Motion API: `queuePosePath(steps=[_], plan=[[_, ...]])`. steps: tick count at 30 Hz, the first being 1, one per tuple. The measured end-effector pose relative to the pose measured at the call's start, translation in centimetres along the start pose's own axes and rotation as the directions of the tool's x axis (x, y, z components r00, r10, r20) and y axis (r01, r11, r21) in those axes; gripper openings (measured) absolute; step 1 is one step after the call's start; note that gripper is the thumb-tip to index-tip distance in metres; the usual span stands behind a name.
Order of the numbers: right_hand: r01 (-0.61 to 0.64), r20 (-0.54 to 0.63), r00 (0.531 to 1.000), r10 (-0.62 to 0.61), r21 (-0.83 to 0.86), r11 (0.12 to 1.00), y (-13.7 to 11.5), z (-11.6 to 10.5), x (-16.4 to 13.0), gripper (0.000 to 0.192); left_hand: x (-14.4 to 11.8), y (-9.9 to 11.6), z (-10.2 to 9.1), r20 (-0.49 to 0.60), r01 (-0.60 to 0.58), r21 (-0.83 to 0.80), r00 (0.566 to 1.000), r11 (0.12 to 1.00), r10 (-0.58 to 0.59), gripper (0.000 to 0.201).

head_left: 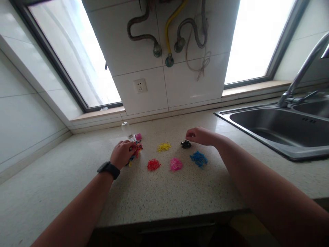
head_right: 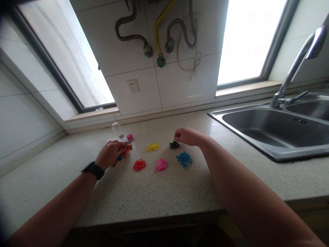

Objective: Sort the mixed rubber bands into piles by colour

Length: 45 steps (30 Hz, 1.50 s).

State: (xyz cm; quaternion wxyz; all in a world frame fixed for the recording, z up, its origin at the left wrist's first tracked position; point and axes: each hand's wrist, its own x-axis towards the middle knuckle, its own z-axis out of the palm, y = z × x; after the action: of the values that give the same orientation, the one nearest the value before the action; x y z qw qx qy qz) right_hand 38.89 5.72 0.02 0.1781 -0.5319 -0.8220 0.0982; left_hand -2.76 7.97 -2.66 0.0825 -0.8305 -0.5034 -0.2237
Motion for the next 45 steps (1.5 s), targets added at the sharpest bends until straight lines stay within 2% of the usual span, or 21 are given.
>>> queuePosePath(steps=[6,13,21,29,33,36,41,45], plan=[[0.012,0.01,1.0,-0.012,0.001,1.0,0.2,0.1,0.0,0.025,0.2,0.0,0.1,-0.036,0.011,-0.049,0.999,0.999,-0.013,0.019],[0.001,0.018,1.0,-0.001,-0.02,1.0,-0.1,0.0,0.0,0.025,0.3,-0.1,0.1,-0.055,0.072,-0.151,0.995,0.986,-0.081,0.018],[0.004,0.025,1.0,-0.004,-0.02,1.0,-0.4,0.0,0.0,0.025,0.4,1.0,-0.7,-0.147,0.056,-0.163,0.986,0.985,-0.08,0.016],[0.024,0.024,0.999,-0.023,-0.06,0.998,-0.6,0.0,0.0,0.024,0.5,1.7,-1.4,-0.252,0.088,-0.241,0.956,0.966,-0.15,0.019],[0.042,0.027,0.999,-0.04,-0.07,0.997,-0.9,0.1,0.0,0.023,0.7,2.7,-1.8,-0.238,0.12,-0.452,0.939,0.884,-0.249,0.024],[0.054,0.022,0.998,-0.053,-0.078,0.995,-1.0,0.1,0.1,0.023,0.9,3.8,-2.3,-0.2,0.136,-0.623,0.924,0.77,-0.325,0.03],[0.02,-0.014,1.0,-0.022,-0.134,0.991,-0.9,-0.1,0.1,0.023,0.9,5.7,-2.7,-0.122,0.112,-0.813,0.927,0.572,-0.355,0.036],[0.02,-0.035,0.999,-0.026,-0.149,0.989,-1.2,-0.2,0.0,0.023,0.7,7.1,-2.6,-0.096,0.103,-0.822,0.945,0.561,-0.313,0.035]])
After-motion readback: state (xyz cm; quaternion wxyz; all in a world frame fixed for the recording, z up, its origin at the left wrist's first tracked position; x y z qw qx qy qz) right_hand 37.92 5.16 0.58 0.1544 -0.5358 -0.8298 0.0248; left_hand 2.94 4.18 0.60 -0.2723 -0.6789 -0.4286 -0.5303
